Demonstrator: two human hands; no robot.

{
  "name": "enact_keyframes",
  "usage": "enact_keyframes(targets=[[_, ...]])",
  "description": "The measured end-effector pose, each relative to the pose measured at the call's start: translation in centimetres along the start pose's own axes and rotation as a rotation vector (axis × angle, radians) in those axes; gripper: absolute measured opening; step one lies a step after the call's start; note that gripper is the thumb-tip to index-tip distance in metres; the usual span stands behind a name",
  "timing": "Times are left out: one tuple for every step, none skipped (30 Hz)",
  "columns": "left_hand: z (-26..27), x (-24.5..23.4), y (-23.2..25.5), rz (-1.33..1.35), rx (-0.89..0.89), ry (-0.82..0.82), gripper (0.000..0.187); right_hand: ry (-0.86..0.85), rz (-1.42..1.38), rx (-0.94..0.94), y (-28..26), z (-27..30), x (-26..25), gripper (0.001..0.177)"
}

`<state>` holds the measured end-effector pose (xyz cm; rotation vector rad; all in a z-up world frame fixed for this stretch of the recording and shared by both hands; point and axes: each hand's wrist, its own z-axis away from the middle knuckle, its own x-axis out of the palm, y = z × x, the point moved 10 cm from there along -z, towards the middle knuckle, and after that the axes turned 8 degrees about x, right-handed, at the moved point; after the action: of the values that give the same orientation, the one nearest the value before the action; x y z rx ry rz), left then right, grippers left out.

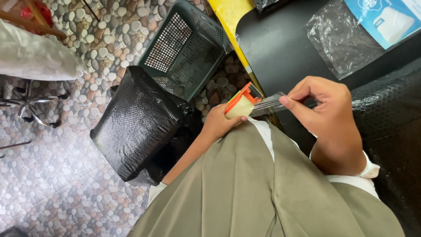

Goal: Wrapping a blue bag with black bubble wrap and securing it with tape from a dispenser.

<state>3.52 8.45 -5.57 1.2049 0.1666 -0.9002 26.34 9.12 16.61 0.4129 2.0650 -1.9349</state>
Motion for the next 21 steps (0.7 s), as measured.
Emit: enact_keyframes(targets=[[0.0, 0.2, 0.3, -0.003, 0.040, -0.011, 0.059, 0.009, -0.011, 0.027, 0.4, -0.2, -0.4, 0.026], [-0.2, 0.4, 0.7, -0.007, 0.083, -0.023, 0.057, 0.021, -0.020, 0.054, 0.8, -0.4, -0.9, 0.025], [-0.2, 1.0, -0.8, -0.009, 0.087, -0.028, 0.057, 0.027, -0.020, 0.056, 1.5, -0.5, -1.6, 0.025], [-0.2, 0.9, -0.9, 0.091, 0.226, 0.039, 0.053, 0.048, -0.092, 0.110, 2.7, -0.8, -2.5, 0.022], [0.0, 0.8, -1.1, 0.192, 0.365, 0.106, 0.051, 0.068, -0.164, 0.164, 3.9, -1.0, -3.4, 0.019], [0.5, 0.6, -0.9, 0.192, 0.363, 0.096, 0.051, 0.073, -0.165, 0.173, 5.9, -1.8, -3.8, 0.019], [1.5, -0.1, 0.4, 0.260, 0.498, 0.123, 0.054, 0.053, -0.156, 0.220, 8.3, -2.6, -4.0, 0.020], [2.2, -1.0, 1.9, 0.327, 0.639, 0.151, 0.056, 0.037, -0.145, 0.259, 10.5, -3.5, -4.3, 0.021], [2.4, -1.3, 2.4, 0.326, 0.644, 0.144, 0.056, 0.046, -0.146, 0.260, 12.3, -3.8, -3.9, 0.021], [2.9, -1.9, 3.1, 0.347, 0.687, 0.157, 0.057, 0.001, -0.284, 0.330, 14.7, -4.1, -2.8, 0.022], [3.5, -2.5, 3.8, 0.369, 0.730, 0.169, 0.058, -0.045, -0.423, 0.399, 17.0, -4.4, -1.5, 0.022], [2.9, -1.4, 1.8, 0.366, 0.730, 0.163, 0.058, -0.041, -0.427, 0.401, 19.0, -4.5, -0.6, 0.022], [2.6, -0.8, 0.0, 0.416, 0.754, 0.200, 0.058, -0.043, -0.565, 0.403, 20.9, -4.6, 0.5, 0.022], [2.2, -0.3, -1.9, 0.467, 0.779, 0.234, 0.059, -0.042, -0.703, 0.405, 22.8, -4.7, 1.4, 0.022], [2.2, 0.0, -2.2, 0.465, 0.780, 0.225, 0.059, -0.034, -0.707, 0.407, 23.9, -4.8, 2.0, 0.022], [2.4, 0.1, -2.3, 0.473, 0.810, 0.231, 0.059, -0.056, -0.740, 0.459, 25.3, -4.8, 3.1, 0.022], [2.6, 0.2, -2.5, 0.482, 0.841, 0.236, 0.059, -0.077, -0.772, 0.511, 26.6, -4.8, 4.2, 0.021], [2.6, 0.1, -2.2, 0.482, 0.841, 0.232, 0.059, -0.073, -0.774, 0.512, 26.9, -5.0, 4.6, 0.021], [2.8, -0.2, -1.8, 0.488, 0.862, 0.239, 0.057, -0.101, -0.812, 0.556, 27.3, -5.0, 5.5, 0.020], [2.9, -0.4, -1.5, 0.496, 0.883, 0.250, 0.055, -0.131, -0.849, 0.600, 27.7, -5.0, 6.4, 0.019], [2.9, -0.3, -2.0, 0.497, 0.883, 0.248, 0.055, -0.130, -0.848, 0.601, 28.3, -4.9, 7.1, 0.019]])
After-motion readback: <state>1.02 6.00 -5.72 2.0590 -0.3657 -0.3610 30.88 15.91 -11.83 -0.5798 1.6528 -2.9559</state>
